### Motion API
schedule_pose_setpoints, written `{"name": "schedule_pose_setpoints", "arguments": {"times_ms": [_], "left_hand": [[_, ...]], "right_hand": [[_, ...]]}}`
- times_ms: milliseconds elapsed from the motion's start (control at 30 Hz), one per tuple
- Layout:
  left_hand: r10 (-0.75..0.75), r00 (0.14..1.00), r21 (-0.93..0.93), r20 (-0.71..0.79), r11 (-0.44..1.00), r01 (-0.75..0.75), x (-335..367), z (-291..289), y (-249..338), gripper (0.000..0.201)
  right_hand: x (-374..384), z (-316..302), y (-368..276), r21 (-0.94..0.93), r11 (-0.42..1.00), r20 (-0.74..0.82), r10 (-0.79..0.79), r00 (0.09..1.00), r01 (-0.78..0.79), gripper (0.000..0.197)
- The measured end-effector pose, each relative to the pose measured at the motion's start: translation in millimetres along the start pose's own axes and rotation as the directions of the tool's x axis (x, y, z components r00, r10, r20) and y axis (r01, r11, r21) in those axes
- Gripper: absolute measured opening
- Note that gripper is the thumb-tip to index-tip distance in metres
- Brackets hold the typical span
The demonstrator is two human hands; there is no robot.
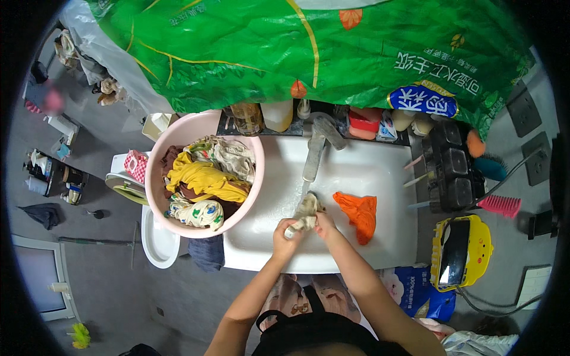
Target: The person washes clothes in a sink by hand, scrubbing a yellow shirt, a white garment, and an orange shirt before placing them into a pink basin.
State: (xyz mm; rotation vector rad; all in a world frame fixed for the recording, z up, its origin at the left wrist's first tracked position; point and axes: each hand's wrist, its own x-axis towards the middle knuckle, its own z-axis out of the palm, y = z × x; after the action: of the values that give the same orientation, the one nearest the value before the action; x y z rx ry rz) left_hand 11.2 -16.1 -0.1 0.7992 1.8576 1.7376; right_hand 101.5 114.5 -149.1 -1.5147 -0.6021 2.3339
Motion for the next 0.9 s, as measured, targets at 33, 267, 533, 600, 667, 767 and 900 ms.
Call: {"name": "schedule_pose_setpoints", "arguments": {"times_ms": [33, 267, 533, 600, 667, 767, 900], "left_hand": [[-0.182, 0.980, -0.198, -0.079, 0.966, 0.163, -0.5, -15.7, -10.7, 0.008], [-0.158, 0.979, -0.147, -0.129, 0.979, 0.139, 14.1, -22.9, -42.1, 0.008], [-0.537, 0.825, 0.760, 0.178, 0.607, 0.231, 19.0, -42.6, -58.9, 0.039], [-0.322, 0.928, 0.783, 0.189, 0.619, 0.055, 17.7, -37.2, -68.3, 0.051], [-0.123, 0.927, 0.659, 0.355, 0.736, -0.155, 22.5, -27.8, -75.2, 0.059], [-0.049, 0.836, 0.434, 0.547, 0.871, -0.233, 32.3, -22.0, -86.6, 0.043], [-0.473, 0.792, 0.147, 0.386, 0.879, 0.453, 24.8, -20.3, -97.8, 0.014]], "right_hand": [[-24.4, 26.8, -7.7, -0.069, 0.995, 0.025, -0.070, 0.997, 0.071, 0.032], [-68.2, 52.2, -62.3, -0.810, 0.339, 0.243, -0.548, 0.800, 0.478, 0.034], [-117.2, 44.6, -82.2, -0.378, 0.883, 0.268, -0.185, 0.946, 0.280, 0.022], [-140.3, 51.0, -71.6, -0.290, 0.940, 0.401, -0.050, 0.915, 0.179, 0.023], [-144.6, 44.1, -52.4, -0.299, 0.943, 0.530, 0.038, 0.847, 0.144, 0.023], [-155.0, 42.0, -44.6, -0.374, 0.910, 0.558, 0.068, 0.827, 0.177, 0.024], [-165.0, 28.6, -47.5, -0.883, 0.195, 0.424, -0.064, 0.904, 0.428, 0.034]]}}
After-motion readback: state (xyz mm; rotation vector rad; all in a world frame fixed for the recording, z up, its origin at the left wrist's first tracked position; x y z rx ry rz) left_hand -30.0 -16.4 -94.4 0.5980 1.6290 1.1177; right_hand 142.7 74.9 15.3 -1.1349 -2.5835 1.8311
